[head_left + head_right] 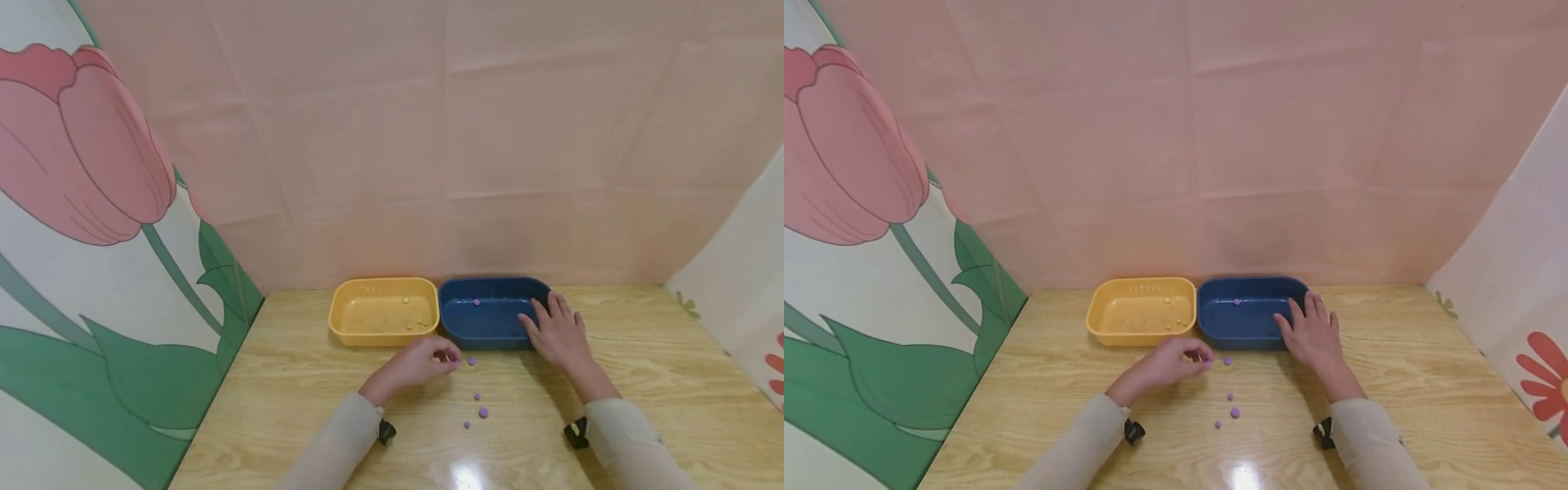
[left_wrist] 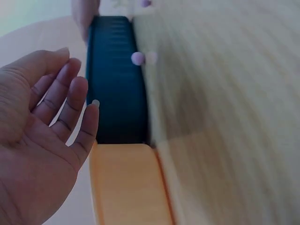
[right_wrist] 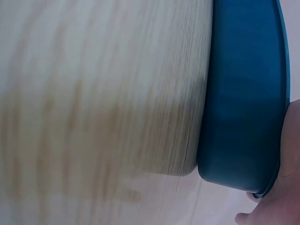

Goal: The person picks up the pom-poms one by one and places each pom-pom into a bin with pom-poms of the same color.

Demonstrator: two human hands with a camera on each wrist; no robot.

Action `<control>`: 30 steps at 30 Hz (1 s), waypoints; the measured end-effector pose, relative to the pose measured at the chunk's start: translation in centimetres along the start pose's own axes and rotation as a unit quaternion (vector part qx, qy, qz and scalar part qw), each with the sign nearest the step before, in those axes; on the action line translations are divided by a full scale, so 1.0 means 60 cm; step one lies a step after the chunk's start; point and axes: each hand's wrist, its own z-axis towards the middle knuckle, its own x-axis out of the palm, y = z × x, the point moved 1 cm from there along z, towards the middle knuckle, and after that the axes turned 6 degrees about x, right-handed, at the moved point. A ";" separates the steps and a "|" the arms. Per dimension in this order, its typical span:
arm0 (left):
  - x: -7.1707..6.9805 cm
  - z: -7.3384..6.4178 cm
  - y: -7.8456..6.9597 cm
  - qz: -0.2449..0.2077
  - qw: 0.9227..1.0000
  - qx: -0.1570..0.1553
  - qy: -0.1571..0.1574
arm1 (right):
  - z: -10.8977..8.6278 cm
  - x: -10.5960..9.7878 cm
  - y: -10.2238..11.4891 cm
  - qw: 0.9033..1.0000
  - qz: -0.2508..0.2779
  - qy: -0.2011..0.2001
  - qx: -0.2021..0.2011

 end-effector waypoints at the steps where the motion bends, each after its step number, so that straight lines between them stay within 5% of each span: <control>1: -0.002 0.004 -0.002 0.000 1.000 0.002 -0.002 | 0.000 0.000 0.000 1.000 0.000 -0.001 0.000; 12: -0.023 0.053 -0.008 -0.014 1.000 -0.003 -0.024 | 0.001 0.000 -0.001 1.000 -0.002 -0.002 -0.001; 30: -0.038 0.143 -0.004 0.060 0.997 -0.018 -0.054 | 0.005 -0.006 0.003 1.000 -0.012 0.004 -0.006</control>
